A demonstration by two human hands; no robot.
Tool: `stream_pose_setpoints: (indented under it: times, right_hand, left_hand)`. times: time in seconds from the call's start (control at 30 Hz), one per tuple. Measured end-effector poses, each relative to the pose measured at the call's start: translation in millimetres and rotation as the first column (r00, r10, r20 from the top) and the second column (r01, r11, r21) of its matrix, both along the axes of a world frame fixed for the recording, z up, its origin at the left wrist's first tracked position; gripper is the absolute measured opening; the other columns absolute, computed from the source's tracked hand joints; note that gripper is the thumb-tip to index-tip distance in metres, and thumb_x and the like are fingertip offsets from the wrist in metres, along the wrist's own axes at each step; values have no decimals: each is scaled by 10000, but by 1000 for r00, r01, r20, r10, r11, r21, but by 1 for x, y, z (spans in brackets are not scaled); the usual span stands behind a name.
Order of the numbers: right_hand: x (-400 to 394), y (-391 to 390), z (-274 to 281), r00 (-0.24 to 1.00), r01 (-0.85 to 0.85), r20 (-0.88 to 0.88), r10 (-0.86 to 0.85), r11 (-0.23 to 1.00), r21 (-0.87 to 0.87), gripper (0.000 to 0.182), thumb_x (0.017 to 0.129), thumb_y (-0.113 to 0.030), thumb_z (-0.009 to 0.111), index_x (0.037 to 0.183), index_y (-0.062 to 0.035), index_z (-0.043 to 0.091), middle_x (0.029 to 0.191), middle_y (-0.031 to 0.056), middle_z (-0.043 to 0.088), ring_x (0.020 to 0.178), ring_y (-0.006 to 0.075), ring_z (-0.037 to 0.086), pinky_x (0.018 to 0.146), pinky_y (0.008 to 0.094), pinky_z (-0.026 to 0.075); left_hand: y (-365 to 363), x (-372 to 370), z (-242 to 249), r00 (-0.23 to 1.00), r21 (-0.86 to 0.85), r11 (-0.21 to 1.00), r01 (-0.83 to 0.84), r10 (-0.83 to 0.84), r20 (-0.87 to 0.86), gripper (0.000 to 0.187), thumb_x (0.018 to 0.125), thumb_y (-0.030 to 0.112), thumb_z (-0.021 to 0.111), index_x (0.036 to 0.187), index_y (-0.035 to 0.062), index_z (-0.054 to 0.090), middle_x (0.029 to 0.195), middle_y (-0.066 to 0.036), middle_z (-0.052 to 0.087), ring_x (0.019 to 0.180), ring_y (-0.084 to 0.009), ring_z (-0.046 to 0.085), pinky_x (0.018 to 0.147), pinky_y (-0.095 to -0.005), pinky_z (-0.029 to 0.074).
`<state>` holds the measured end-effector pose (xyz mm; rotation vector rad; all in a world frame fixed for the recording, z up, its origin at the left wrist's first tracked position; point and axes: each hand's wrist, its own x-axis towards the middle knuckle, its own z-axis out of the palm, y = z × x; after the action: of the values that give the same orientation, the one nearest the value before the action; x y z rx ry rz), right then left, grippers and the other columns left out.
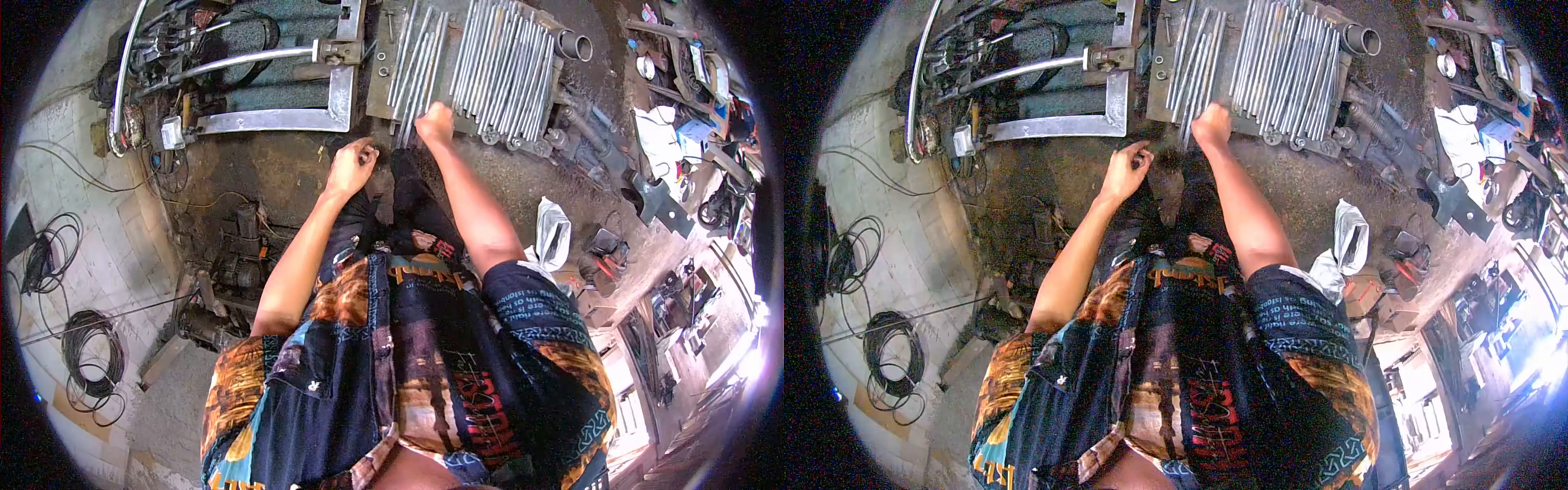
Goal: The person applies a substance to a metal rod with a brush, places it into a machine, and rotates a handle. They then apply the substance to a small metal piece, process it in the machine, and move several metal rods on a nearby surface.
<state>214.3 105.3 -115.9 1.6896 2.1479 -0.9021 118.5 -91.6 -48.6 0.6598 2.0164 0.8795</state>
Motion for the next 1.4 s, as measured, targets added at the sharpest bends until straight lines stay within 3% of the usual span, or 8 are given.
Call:
stream_pose_setpoints:
  times: [0.17,0.27,0.37,0.57,0.67,0.7,0.83,1.4]
  right_hand:
    - [0,-9,8,996,55,-71,-55,998,2,333,734,-101,649,1042,25,637,1018,238,676,991,413,650,884,465,525]
    - [7,-13,-18,936,96,-351,-9,968,232,387,740,-120,648,1100,16,615,1032,217,670,995,394,641,906,447,512]
    - [6,-7,-19,939,-21,-336,78,985,170,377,772,-133,640,1119,14,649,983,176,694,914,333,674,847,408,525]
    - [-23,-3,29,879,57,-472,-67,998,-35,353,808,-137,626,1130,6,650,987,180,707,922,294,696,829,367,532]
    - [-39,-12,26,851,-46,-521,64,998,48,327,811,-130,620,1104,13,648,921,167,702,855,278,694,779,359,534]
    - [-47,-16,28,829,-85,-550,104,995,60,340,800,-131,618,1100,26,639,889,162,693,817,269,689,750,353,535]
    - [-73,-22,40,810,-166,-571,137,986,1,285,820,-126,611,1062,16,663,868,159,709,812,254,698,745,339,537]
    - [-190,-35,94,688,-406,-665,291,914,-20,293,835,-173,635,1071,-8,688,928,146,727,867,218,701,810,334,530]
  left_hand:
    - [6,-4,6,999,3,1000,16,-16,-48,357,854,133,671,1163,-43,634,924,-195,693,807,-273,697,738,-349,537]
    - [6,-5,5,996,54,998,36,-31,-87,362,845,120,670,1165,-44,632,927,-200,692,810,-282,697,740,-349,537]
    - [8,-8,10,994,57,998,29,-23,-105,361,838,107,665,1162,-48,631,926,-207,689,820,-292,697,745,-349,536]
    - [10,-21,14,991,69,995,-65,73,-111,352,857,125,633,1174,-27,632,977,-201,705,907,-282,705,814,-363,540]
    - [15,-36,35,986,46,989,-138,141,-87,352,866,126,623,1183,-27,632,939,-181,717,861,-243,712,789,-351,545]
    - [14,-40,40,968,159,960,-232,244,-62,333,836,142,637,1128,-16,667,889,-253,670,772,-324,700,721,-361,543]
    - [14,-60,32,933,153,950,-273,300,-200,355,845,128,619,1166,-21,647,896,-224,693,830,-314,714,746,-389,548]
    - [-55,-141,61,791,219,819,-531,571,-217,376,862,194,670,1152,-44,648,882,-191,714,828,-252,720,754,-351,542]
